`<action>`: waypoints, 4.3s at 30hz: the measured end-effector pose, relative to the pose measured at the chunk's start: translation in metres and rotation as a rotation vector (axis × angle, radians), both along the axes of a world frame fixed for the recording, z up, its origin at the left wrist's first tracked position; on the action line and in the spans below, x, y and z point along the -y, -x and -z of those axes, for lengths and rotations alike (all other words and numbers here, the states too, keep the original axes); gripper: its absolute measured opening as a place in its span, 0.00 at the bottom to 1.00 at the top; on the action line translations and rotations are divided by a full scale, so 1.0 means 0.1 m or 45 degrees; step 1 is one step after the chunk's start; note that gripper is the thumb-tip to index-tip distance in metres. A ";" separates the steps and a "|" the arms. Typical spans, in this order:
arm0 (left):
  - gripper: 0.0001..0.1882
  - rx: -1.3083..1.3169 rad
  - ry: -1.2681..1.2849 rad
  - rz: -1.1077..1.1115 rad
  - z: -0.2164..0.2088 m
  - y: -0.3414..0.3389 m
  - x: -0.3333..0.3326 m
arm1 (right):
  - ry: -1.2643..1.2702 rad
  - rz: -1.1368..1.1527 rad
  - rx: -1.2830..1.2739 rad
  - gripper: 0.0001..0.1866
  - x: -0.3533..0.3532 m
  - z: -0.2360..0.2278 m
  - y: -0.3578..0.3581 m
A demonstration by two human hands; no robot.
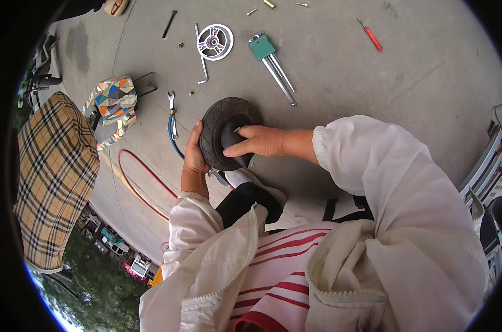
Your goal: The person assembles a small tire by inserting an inner tube into the tire casing and then attaching two decorative wheel covers to the tire.
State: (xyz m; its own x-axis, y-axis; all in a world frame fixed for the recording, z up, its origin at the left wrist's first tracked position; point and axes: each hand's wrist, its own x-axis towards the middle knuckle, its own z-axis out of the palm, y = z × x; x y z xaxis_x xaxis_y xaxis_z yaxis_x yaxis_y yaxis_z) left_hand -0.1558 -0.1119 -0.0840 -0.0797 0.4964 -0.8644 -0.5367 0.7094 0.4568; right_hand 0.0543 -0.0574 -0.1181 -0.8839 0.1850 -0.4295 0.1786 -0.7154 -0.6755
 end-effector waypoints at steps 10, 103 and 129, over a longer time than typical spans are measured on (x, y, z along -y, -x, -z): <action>0.31 0.046 -0.037 -0.207 0.19 0.12 0.06 | -0.408 0.317 0.568 0.22 0.07 0.58 0.23; 0.37 -0.224 0.248 -0.408 0.32 0.12 0.12 | -0.732 0.242 0.665 0.15 0.19 0.30 0.92; 0.38 -0.060 -0.356 -0.215 0.19 -0.11 0.12 | -0.597 0.379 0.280 0.34 -0.11 0.05 0.43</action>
State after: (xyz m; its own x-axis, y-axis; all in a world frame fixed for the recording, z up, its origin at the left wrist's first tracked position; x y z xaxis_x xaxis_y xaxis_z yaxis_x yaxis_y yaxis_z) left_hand -0.1452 -0.1241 -0.1025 -0.2177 0.6902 -0.6901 -0.6095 0.4561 0.6484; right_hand 0.0115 -0.0464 -0.1234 -0.6645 0.6252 -0.4094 0.1879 -0.3904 -0.9013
